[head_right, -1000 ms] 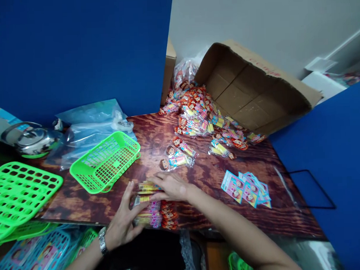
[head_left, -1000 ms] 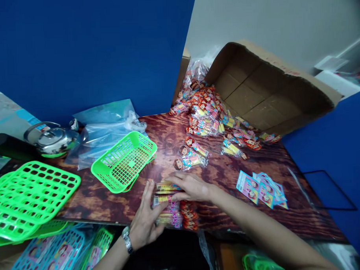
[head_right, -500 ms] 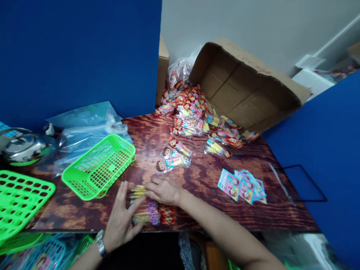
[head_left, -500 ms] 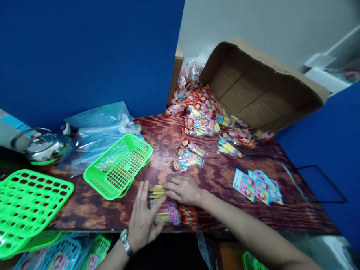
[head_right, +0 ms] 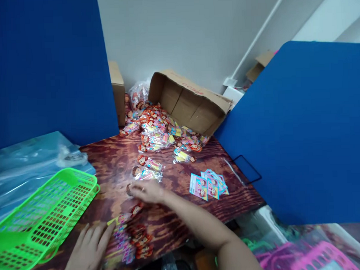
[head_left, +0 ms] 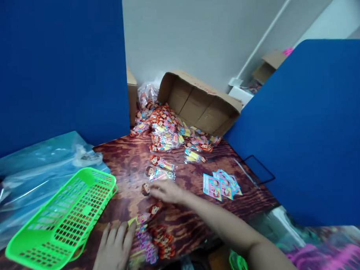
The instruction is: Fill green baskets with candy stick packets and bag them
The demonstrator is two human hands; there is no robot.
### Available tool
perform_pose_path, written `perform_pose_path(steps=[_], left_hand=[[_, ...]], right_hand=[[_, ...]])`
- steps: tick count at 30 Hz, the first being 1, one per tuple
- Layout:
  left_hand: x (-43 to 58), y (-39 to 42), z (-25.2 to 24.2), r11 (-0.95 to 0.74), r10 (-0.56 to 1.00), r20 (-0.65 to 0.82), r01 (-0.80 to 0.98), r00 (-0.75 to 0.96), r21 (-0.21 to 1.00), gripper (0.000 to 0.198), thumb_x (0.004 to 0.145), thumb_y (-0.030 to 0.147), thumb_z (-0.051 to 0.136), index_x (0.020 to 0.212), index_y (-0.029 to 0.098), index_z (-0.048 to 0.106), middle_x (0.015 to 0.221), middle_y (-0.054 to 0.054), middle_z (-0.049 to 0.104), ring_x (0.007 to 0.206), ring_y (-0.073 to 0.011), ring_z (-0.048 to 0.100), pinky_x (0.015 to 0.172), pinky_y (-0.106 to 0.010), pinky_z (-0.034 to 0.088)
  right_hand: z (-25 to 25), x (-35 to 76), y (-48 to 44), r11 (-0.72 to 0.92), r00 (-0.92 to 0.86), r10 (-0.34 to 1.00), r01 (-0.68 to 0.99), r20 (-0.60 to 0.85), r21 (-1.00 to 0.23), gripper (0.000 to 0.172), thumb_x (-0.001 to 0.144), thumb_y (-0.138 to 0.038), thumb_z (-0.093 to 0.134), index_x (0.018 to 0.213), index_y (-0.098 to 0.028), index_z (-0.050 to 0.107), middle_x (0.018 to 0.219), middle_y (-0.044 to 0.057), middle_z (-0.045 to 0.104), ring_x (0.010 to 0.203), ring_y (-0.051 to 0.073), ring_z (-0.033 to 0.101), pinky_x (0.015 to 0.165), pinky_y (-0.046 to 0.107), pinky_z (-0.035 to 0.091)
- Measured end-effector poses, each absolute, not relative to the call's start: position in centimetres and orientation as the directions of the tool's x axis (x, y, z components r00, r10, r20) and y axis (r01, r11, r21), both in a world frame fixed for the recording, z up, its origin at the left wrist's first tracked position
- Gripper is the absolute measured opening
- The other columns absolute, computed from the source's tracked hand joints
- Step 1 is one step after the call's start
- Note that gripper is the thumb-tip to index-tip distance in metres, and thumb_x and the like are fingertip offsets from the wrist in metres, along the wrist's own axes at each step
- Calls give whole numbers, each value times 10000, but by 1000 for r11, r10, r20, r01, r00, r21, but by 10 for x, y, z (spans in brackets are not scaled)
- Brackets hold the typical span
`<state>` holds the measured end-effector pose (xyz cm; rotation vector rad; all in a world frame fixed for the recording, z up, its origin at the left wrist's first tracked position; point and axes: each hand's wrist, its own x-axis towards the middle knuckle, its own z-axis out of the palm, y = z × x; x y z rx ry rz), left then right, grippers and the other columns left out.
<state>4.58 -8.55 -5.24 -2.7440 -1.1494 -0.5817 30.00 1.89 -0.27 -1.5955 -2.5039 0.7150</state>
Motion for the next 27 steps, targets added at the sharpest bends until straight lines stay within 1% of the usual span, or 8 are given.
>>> perform_pose_path(steps=[2, 5, 7, 10, 14, 20, 25, 27], left_hand=[[43, -84, -58, -715, 660, 355, 699, 662, 25, 677, 632, 374, 610, 1254, 146, 475, 1095, -133, 594, 1011, -316, 506, 950, -476, 319], [39, -83, -64, -711, 675, 299, 703, 674, 19, 632, 661, 364, 603, 1250, 166, 484, 1122, -121, 596, 1007, -298, 520, 935, -452, 346], [37, -81, -67, -722, 663, 297, 692, 687, 11, 617, 671, 351, 598, 1252, 180, 482, 1138, -112, 600, 1002, -291, 524, 935, -449, 350], [37, -81, -67, -728, 658, 298, 686, 692, 15, 648, 662, 336, 593, 1274, 178, 454, 1185, -112, 587, 1023, -299, 512, 942, -461, 341], [40, -85, -60, -699, 704, 255, 710, 663, 83, 790, 580, 316, 616, 1321, 157, 392, 1241, -122, 545, 1092, -327, 464, 969, -472, 311], [43, -90, -68, -684, 715, 312, 719, 626, 124, 794, 607, 328, 606, 1344, 167, 359, 1245, -114, 534, 1118, -317, 437, 984, -453, 283], [43, -91, -71, -673, 723, 335, 726, 604, 145, 817, 578, 323, 608, 1340, 163, 363, 1238, -113, 535, 1108, -316, 437, 980, -448, 277], [44, -91, -67, -675, 717, 350, 727, 603, 130, 788, 594, 335, 606, 1331, 170, 380, 1226, -104, 544, 1099, -306, 441, 971, -429, 283]], right_hand=[[4, 342, 43, -17, -17, 990, 972, -143, -236, 355, 937, -396, 391, 1251, -283, 512, 1218, 21, 585, 1098, 152, 533, 923, 250, 387], [10, 404, 67, -258, 246, 963, 959, -108, -119, 462, 933, -304, 369, 1383, -201, 373, 1368, 156, 428, 1227, 282, 421, 987, 431, 320], [6, 427, 72, -345, 334, 933, 936, -136, -66, 507, 912, -324, 407, 1393, -169, 363, 1357, 205, 417, 1208, 331, 430, 953, 472, 337], [-7, 421, 67, -344, 334, 924, 938, -188, -25, 536, 903, -412, 406, 1402, -223, 355, 1310, 191, 466, 1151, 336, 475, 887, 453, 387], [-19, 378, 58, -192, 178, 956, 980, -234, -41, 511, 878, -510, 422, 1361, -346, 385, 1257, 110, 529, 1134, 305, 491, 841, 400, 413], [-6, 360, 73, -81, 42, 963, 987, -265, -138, 467, 907, -591, 273, 1198, -333, 532, 1137, 34, 631, 1031, 214, 589, 778, 297, 435], [-4, 364, 87, -98, 61, 969, 985, -241, -145, 591, 721, -549, 633, 1227, -273, 502, 1107, 76, 643, 991, 259, 602, 726, 309, 434], [-6, 363, 88, -98, 62, 974, 982, -217, -161, 461, 722, -450, 664, 1129, -260, 559, 1013, 60, 667, 935, 238, 614, 701, 286, 421]])
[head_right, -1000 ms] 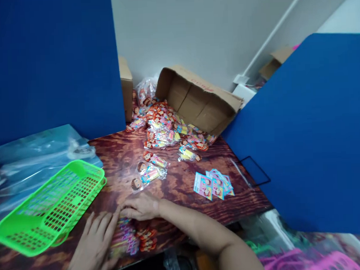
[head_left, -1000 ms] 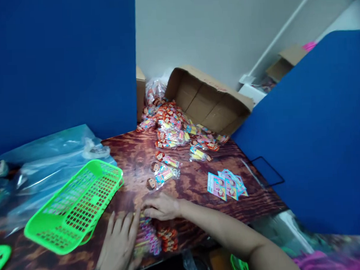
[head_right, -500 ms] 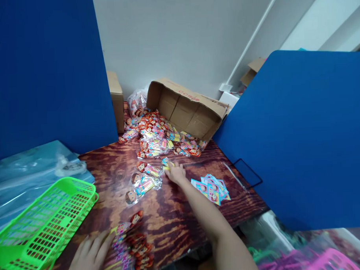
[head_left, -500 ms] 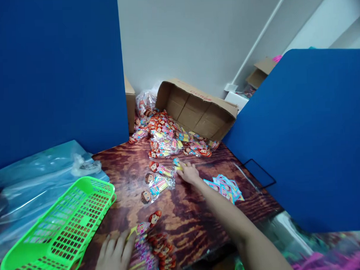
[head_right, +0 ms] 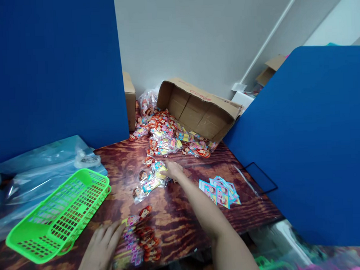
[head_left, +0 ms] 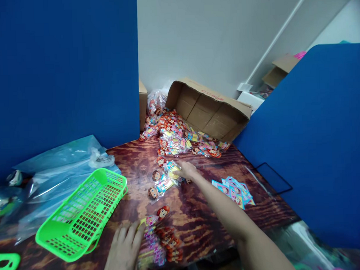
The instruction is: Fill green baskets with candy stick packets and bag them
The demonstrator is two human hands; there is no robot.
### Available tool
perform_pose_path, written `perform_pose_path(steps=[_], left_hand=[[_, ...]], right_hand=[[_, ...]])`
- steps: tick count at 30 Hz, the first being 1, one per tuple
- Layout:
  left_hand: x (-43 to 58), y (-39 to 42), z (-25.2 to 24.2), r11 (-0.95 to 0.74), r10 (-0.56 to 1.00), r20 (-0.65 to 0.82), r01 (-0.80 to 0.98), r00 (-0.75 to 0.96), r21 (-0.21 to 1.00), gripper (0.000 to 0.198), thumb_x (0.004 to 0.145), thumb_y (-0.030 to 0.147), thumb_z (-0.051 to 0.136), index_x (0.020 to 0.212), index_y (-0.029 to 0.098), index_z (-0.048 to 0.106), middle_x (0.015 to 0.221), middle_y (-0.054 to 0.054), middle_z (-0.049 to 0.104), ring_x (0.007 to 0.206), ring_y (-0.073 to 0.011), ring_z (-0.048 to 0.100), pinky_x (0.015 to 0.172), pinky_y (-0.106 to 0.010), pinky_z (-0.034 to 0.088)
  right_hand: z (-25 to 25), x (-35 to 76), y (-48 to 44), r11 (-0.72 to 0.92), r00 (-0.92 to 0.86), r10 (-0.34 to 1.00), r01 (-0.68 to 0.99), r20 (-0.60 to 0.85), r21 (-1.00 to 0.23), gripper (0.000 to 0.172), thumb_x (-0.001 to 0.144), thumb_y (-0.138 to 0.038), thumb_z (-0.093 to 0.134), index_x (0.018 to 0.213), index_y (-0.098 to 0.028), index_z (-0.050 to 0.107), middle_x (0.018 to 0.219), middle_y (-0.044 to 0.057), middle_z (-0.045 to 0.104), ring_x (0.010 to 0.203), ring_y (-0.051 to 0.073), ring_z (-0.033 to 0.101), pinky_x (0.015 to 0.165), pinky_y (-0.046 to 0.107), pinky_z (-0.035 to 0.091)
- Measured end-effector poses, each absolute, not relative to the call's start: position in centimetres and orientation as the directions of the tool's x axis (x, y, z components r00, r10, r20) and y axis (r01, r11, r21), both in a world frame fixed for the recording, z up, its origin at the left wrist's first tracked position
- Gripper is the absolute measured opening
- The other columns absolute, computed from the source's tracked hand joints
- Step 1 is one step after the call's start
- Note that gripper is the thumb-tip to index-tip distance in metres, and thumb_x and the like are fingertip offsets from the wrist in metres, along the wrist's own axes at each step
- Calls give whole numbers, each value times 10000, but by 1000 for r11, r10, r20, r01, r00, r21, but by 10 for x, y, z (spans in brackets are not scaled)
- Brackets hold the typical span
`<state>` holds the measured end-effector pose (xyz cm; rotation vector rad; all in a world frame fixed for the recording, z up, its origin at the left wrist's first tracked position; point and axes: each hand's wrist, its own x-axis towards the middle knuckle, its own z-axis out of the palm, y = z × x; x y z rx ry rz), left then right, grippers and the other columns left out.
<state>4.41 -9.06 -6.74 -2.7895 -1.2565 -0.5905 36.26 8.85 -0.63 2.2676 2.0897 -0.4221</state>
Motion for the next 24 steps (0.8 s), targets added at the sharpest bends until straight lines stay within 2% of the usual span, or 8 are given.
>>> perform_pose_path(steps=[4, 6, 8, 12, 15, 19, 22, 24], left_hand=[[44, -90, -63, -664, 729, 339, 734, 595, 139, 785, 592, 331, 610, 1329, 177, 389, 1221, -102, 544, 1081, -301, 448, 961, -423, 291], [44, -90, -64, -669, 725, 339, 730, 600, 138, 792, 591, 331, 614, 1332, 169, 388, 1228, -105, 536, 1085, -303, 443, 968, -423, 287], [43, -90, -67, -677, 716, 348, 724, 605, 135, 795, 595, 336, 617, 1336, 162, 386, 1233, -108, 530, 1090, -305, 437, 973, -424, 285], [43, -91, -72, -670, 725, 351, 724, 593, 162, 817, 572, 308, 615, 1339, 166, 373, 1236, -112, 523, 1091, -310, 431, 957, -434, 305], [44, -93, -72, -655, 741, 343, 735, 577, 178, 814, 554, 274, 605, 1329, 176, 377, 1229, -107, 527, 1084, -310, 435, 943, -435, 321], [44, -93, -68, -659, 739, 333, 731, 586, 176, 798, 568, 271, 597, 1327, 180, 366, 1219, -105, 537, 1072, -300, 448, 940, -426, 331], [44, -92, -66, -654, 745, 328, 734, 581, 183, 793, 584, 299, 603, 1329, 190, 358, 1221, -104, 539, 1062, -300, 456, 938, -427, 334], [45, -92, -65, -651, 747, 328, 736, 578, 188, 791, 590, 305, 606, 1332, 191, 355, 1228, -105, 537, 1067, -301, 455, 941, -426, 334]], right_hand=[[-4, 367, 88, -63, 43, 994, 973, -96, -221, 144, 789, -296, 592, 914, -226, 601, 954, 45, 649, 845, 180, 600, 674, 246, 386], [1, 375, 88, -32, 22, 999, 964, -39, -263, 98, 811, -288, 550, 863, -216, 592, 897, 33, 642, 784, 160, 585, 648, 234, 377], [6, 385, 88, -15, 19, 1000, 952, 11, -306, 142, 845, -290, 480, 905, -210, 581, 808, 19, 632, 717, 148, 568, 620, 228, 378], [10, 404, 87, 1, 29, 997, 929, 75, -371, 344, 863, -213, 344, 1165, -169, 503, 754, 14, 623, 646, 141, 559, 582, 228, 408], [7, 409, 82, 57, -40, 998, 919, 51, -390, 403, 806, -134, 356, 1164, -177, 537, 745, -3, 639, 613, 126, 572, 570, 217, 433], [2, 403, 69, 121, -125, 992, 938, 8, -325, 378, 756, -100, 471, 1101, -204, 585, 848, 9, 659, 730, 128, 607, 678, 228, 463], [9, 399, 65, 123, -124, 992, 971, 8, -203, 204, 829, -204, 495, 985, -196, 627, 963, 86, 633, 905, 201, 586, 790, 314, 449], [18, 399, 67, 152, -152, 988, 981, 6, -117, 176, 853, -283, 504, 908, -191, 644, 1081, 135, 591, 1045, 264, 520, 884, 397, 399]])
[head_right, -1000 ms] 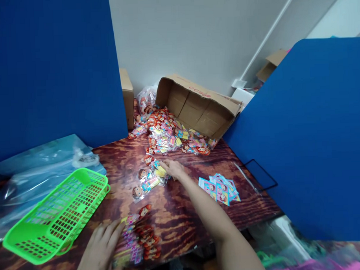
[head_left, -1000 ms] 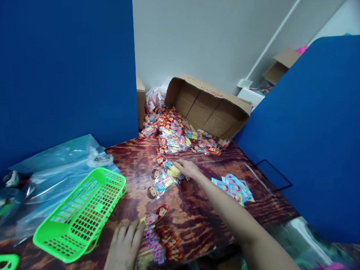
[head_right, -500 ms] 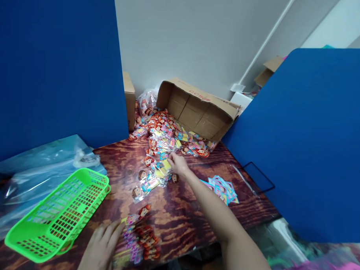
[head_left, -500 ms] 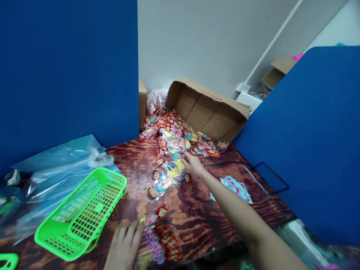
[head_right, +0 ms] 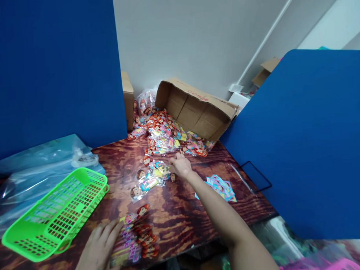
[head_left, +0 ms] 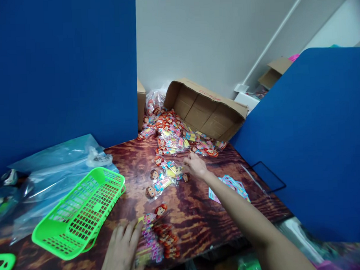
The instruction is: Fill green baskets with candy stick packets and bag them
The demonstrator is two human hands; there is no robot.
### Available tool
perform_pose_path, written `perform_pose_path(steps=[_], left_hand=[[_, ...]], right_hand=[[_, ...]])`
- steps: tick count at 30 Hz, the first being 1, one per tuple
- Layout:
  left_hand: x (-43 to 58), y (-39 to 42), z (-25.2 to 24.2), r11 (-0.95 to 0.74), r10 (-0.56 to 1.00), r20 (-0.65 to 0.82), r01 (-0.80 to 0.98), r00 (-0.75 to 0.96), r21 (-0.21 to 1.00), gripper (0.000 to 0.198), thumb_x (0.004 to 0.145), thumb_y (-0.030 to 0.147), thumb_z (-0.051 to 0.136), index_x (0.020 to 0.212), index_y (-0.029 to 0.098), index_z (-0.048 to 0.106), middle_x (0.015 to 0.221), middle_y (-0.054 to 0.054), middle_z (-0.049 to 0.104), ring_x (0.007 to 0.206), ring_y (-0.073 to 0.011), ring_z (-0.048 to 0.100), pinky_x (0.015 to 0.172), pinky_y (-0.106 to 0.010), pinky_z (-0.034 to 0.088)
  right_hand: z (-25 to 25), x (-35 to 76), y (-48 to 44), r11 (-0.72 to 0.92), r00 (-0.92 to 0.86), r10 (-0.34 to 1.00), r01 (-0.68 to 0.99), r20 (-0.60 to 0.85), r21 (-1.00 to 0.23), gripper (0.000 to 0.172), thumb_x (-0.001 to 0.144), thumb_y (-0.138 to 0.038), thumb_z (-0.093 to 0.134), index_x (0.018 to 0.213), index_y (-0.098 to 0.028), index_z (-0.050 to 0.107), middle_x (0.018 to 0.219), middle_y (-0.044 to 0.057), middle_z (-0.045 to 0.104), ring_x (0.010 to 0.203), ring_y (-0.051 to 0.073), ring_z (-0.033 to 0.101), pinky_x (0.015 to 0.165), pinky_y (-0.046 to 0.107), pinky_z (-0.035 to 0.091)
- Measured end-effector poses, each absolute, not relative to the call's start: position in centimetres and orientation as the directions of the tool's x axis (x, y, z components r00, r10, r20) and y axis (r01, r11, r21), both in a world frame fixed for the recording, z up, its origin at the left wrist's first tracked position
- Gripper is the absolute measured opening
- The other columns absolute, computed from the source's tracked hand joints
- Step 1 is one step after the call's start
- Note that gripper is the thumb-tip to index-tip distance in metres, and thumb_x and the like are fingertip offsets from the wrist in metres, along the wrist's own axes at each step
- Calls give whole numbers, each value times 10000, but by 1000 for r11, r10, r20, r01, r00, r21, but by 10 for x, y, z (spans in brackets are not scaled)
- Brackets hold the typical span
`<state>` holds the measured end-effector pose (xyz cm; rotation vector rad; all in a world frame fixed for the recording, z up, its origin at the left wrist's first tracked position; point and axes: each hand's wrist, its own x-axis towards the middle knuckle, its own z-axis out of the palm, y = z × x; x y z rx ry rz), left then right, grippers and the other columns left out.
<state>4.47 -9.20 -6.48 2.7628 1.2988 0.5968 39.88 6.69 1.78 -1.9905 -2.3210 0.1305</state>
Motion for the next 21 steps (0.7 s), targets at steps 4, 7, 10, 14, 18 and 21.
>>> perform_pose_path(steps=[4, 7, 10, 14, 18, 21], left_hand=[[45, -93, -64, -656, 744, 333, 730, 580, 192, 807, 577, 289, 611, 1335, 182, 353, 1220, -107, 543, 1073, -301, 452, 941, -422, 336], [44, -93, -64, -656, 744, 336, 729, 578, 198, 823, 572, 294, 618, 1342, 182, 350, 1224, -103, 542, 1071, -296, 454, 941, -414, 335], [44, -93, -62, -668, 733, 335, 720, 592, 189, 804, 600, 316, 625, 1345, 176, 355, 1233, -102, 540, 1067, -286, 458, 943, -403, 331], [45, -93, -59, -677, 712, 376, 722, 592, 144, 759, 638, 377, 637, 1322, 154, 397, 1228, -103, 550, 1074, -276, 455, 951, -379, 314], [47, -95, -57, -664, 708, 401, 741, 582, 98, 733, 660, 421, 635, 1307, 150, 423, 1212, -95, 568, 1076, -271, 457, 955, -370, 304], [48, -95, -57, -662, 715, 393, 741, 579, 114, 753, 657, 423, 635, 1321, 154, 402, 1215, -97, 568, 1073, -272, 465, 946, -370, 317]], right_hand=[[34, 400, 80, 337, -336, 938, 941, -89, 5, 171, 876, -283, 495, 915, -216, 647, 1144, 113, 589, 1230, 291, 363, 1026, 510, 198], [41, 398, 92, 505, -479, 843, 862, -244, 52, 186, 870, -179, 488, 953, -233, 646, 960, 65, 658, 1095, 239, 492, 1023, 525, 177], [42, 391, 104, 689, -604, 703, 709, -374, 151, 259, 846, -88, 477, 980, -246, 633, 943, 35, 661, 967, 197, 548, 1009, 523, 203], [35, 380, 117, 833, -701, 548, 506, -456, 223, 227, 871, -107, 449, 942, -231, 626, 949, 38, 649, 988, 204, 529, 997, 507, 230], [25, 381, 124, 868, -733, 494, 448, -468, 216, 297, 833, -99, 497, 1086, -228, 585, 1016, 64, 625, 989, 210, 529, 980, 481, 254], [18, 389, 126, 892, -760, 451, 407, -469, 197, 504, 786, -82, 542, 1252, -267, 491, 1122, 86, 586, 1047, 223, 515, 968, 459, 270]])
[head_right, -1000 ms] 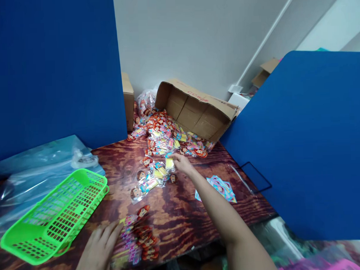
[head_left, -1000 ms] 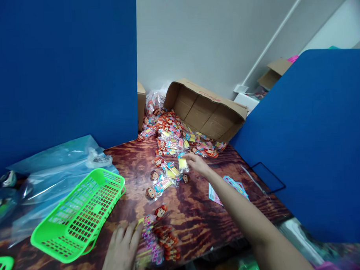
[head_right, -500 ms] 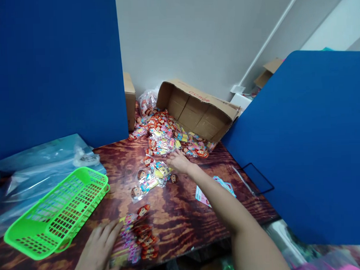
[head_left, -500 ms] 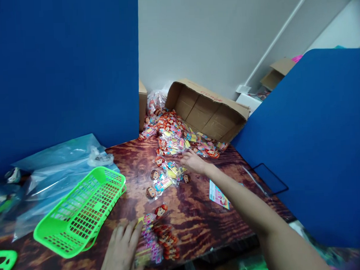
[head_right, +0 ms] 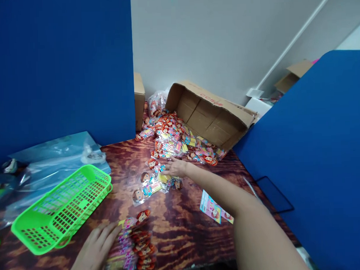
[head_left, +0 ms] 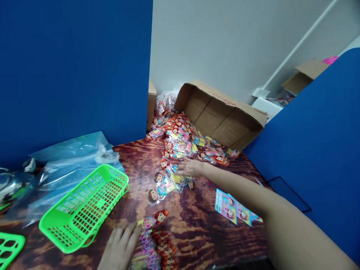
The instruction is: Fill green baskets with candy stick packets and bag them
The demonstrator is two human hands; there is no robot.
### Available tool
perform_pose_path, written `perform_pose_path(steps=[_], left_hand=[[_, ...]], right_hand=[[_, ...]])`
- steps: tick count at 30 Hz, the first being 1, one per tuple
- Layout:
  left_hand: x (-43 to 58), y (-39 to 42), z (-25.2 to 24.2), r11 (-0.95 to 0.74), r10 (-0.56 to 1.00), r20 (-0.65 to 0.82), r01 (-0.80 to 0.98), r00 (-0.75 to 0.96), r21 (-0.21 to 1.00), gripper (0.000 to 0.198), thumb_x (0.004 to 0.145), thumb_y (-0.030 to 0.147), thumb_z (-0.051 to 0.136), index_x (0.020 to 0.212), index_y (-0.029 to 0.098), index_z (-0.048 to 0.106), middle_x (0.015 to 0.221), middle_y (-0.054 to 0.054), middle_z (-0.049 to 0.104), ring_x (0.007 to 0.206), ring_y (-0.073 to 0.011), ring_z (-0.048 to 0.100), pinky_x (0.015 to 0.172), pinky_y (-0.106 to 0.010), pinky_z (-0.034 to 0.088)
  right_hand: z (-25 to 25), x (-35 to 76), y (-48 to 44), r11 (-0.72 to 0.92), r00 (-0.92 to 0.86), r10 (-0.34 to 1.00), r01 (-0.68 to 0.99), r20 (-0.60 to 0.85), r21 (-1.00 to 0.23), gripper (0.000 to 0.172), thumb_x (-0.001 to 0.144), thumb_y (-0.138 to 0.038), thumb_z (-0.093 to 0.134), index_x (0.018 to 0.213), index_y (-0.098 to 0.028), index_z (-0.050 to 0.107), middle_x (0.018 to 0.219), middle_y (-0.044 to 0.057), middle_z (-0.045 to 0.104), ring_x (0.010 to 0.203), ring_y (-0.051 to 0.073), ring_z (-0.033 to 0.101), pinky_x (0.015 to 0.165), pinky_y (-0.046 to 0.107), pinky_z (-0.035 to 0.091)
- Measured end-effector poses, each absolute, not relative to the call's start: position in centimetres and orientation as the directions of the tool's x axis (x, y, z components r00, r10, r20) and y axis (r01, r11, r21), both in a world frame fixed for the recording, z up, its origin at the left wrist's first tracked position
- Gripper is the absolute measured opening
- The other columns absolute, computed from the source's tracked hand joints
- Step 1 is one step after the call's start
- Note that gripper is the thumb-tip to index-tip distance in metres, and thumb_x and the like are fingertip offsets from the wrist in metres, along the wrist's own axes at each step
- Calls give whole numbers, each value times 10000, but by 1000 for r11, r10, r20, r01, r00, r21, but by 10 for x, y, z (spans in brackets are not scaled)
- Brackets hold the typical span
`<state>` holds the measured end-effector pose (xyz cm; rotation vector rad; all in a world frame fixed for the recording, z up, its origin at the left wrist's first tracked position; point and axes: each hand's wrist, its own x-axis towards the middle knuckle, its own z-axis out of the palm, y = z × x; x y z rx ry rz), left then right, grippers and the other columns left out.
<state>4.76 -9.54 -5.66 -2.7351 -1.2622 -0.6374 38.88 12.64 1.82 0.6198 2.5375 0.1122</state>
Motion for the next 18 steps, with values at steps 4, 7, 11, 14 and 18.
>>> perform_pose_path(steps=[4, 7, 11, 14, 18], left_hand=[[47, -95, -57, -661, 721, 384, 738, 576, 134, 747, 674, 425, 627, 1333, 172, 382, 1222, -93, 565, 1073, -271, 472, 943, -371, 328], [46, -95, -59, -658, 731, 361, 737, 579, 151, 730, 679, 418, 620, 1329, 182, 388, 1225, -91, 565, 1073, -270, 480, 945, -371, 334], [45, -95, -62, -650, 747, 332, 739, 576, 180, 726, 682, 405, 615, 1337, 188, 391, 1247, -93, 551, 1081, -274, 482, 954, -379, 334], [44, -95, -62, -633, 769, 282, 745, 574, 209, 741, 685, 368, 609, 1363, 202, 360, 1262, -90, 541, 1090, -276, 480, 963, -389, 332], [42, -96, -61, -616, 787, 209, 751, 580, 237, 776, 668, 352, 617, 1378, 204, 341, 1296, -91, 518, 1112, -284, 469, 982, -401, 322]], right_hand=[[7, 400, 131, 881, -778, 472, 439, -415, 178, 539, 837, -69, 452, 1311, -325, 439, 1159, 77, 574, 1111, 222, 493, 954, 440, 289], [2, 407, 134, 856, -774, 516, 481, -366, 190, 451, 843, -124, 482, 1267, -278, 494, 1132, 92, 583, 1081, 224, 505, 955, 434, 292], [6, 412, 129, 839, -764, 543, 508, -348, 195, 313, 752, -282, 657, 1057, -220, 618, 1191, 110, 558, 1125, 259, 463, 1008, 440, 239], [14, 415, 120, 742, -649, 644, 659, -405, 125, 324, 731, -255, 678, 1048, -232, 613, 1064, 76, 638, 1060, 232, 521, 1001, 411, 262], [30, 417, 112, 591, -503, 758, 799, -417, 112, 311, 788, -239, 602, 1092, -174, 590, 940, 108, 669, 877, 230, 607, 851, 364, 392]])
